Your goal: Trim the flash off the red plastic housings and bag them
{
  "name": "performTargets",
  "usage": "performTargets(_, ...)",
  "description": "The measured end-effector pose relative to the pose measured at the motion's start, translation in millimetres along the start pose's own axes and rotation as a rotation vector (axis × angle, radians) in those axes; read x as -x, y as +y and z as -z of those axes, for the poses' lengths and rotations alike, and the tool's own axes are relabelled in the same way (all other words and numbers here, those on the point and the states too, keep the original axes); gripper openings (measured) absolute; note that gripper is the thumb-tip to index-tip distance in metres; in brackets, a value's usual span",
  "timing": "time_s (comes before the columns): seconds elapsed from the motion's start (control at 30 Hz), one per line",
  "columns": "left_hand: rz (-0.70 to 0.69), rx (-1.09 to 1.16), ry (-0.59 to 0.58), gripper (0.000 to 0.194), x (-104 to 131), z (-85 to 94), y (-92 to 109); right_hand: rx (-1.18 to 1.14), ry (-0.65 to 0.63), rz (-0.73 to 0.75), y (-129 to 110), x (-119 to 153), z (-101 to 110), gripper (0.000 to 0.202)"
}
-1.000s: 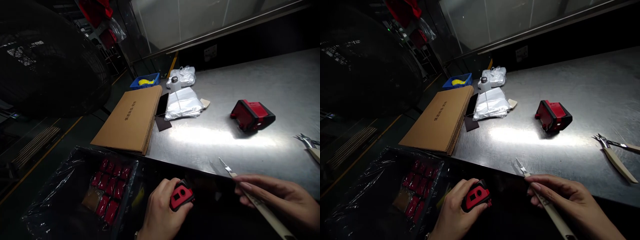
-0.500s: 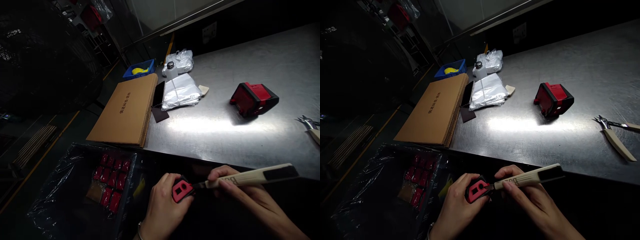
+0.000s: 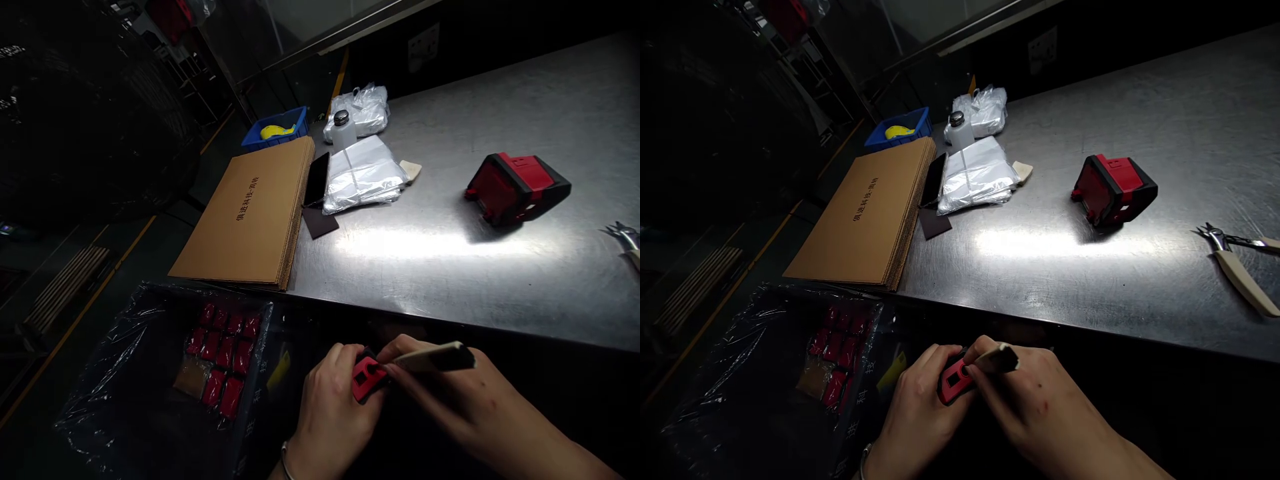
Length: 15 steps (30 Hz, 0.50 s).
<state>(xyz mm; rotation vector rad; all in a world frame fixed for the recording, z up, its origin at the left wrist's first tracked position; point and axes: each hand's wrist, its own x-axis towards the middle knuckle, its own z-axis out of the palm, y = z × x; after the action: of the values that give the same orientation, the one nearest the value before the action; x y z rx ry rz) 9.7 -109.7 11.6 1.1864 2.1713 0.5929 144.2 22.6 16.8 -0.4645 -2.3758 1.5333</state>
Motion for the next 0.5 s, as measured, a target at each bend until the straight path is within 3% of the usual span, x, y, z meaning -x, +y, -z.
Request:
performTargets(0.27,0.028,0.13,0.01,0.028,-0.9,1.5,-3.3,-0.115,-0.183,-0.038,6.8,-5.9,9.2,0.023)
performTargets(0.5,0.057,0.23,0.008,0.033,1.4,3.8,2.9,-0.192,-0.339,0.064,16.2,-10.6,25.8,0.023)
